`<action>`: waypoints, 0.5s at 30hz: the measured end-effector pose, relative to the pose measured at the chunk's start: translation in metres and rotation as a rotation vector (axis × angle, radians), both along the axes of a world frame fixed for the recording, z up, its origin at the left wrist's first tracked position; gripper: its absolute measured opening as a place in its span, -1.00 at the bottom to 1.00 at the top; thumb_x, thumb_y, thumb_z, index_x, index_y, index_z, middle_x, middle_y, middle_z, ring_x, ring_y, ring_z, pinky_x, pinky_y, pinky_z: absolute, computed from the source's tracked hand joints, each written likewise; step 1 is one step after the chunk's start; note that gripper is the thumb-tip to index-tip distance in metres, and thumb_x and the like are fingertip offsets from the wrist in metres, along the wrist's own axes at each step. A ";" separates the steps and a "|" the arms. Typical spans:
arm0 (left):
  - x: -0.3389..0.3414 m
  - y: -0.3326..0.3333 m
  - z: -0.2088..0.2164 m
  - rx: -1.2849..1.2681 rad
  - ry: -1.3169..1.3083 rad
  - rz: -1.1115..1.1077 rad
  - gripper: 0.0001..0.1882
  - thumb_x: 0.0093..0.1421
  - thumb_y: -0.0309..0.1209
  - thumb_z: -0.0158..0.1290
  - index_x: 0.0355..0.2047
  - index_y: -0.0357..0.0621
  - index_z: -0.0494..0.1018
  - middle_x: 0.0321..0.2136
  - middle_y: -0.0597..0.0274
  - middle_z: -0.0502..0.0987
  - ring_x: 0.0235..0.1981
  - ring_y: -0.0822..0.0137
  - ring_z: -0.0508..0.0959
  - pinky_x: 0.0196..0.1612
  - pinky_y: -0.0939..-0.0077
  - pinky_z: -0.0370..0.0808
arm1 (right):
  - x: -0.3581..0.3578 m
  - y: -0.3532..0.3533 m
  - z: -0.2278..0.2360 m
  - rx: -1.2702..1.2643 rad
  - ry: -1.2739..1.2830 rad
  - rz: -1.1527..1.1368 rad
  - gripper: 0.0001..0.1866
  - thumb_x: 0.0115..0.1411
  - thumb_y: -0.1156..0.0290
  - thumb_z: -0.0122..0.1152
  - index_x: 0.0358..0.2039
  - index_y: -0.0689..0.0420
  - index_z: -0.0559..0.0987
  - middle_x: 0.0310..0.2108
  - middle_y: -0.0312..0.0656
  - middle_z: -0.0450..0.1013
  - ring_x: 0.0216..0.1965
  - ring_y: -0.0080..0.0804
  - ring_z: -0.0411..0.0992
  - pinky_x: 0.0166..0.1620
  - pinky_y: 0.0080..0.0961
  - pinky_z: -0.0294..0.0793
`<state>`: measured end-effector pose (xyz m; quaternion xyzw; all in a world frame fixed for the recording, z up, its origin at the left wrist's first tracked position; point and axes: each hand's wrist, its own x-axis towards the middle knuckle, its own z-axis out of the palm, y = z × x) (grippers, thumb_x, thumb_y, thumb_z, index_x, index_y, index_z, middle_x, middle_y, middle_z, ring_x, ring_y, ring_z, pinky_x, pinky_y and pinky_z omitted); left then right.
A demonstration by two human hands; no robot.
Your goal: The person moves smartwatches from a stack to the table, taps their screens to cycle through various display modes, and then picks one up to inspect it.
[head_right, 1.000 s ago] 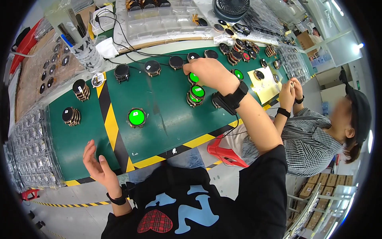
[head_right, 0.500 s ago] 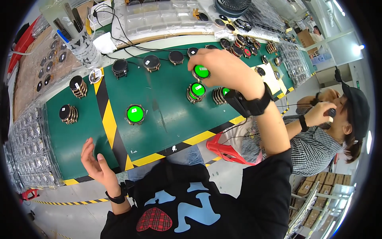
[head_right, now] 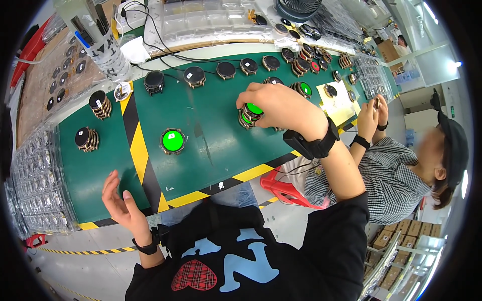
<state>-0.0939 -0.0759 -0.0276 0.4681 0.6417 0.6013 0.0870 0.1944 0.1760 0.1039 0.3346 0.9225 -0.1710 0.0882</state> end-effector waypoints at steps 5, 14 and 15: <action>0.000 0.000 0.000 0.004 -0.002 -0.003 -0.67 0.26 -0.59 -0.08 0.04 -0.32 0.36 0.09 -0.08 0.47 0.20 -0.05 0.40 0.31 0.05 0.27 | 0.003 -0.002 -0.006 0.004 -0.036 0.019 -0.52 -0.09 0.55 0.43 -0.08 0.04 0.61 -0.10 -0.19 0.52 -0.18 -0.07 0.55 -0.12 -0.25 0.55; -0.001 0.000 0.000 0.006 0.004 0.003 -0.70 0.30 -0.55 -0.06 0.04 -0.31 0.35 0.09 -0.07 0.47 0.20 -0.03 0.41 0.31 0.07 0.28 | -0.003 -0.014 -0.014 0.074 -0.023 0.015 -0.56 -0.11 0.58 0.41 -0.13 0.05 0.63 -0.14 -0.20 0.53 -0.21 -0.09 0.56 -0.15 -0.23 0.56; 0.000 0.000 -0.001 0.008 0.002 0.003 -0.70 0.30 -0.54 -0.06 0.04 -0.31 0.35 0.09 -0.07 0.47 0.19 -0.03 0.42 0.30 0.07 0.28 | -0.003 -0.014 -0.016 0.073 -0.024 0.013 -0.56 -0.11 0.58 0.41 -0.13 0.05 0.63 -0.14 -0.20 0.53 -0.21 -0.09 0.56 -0.15 -0.23 0.56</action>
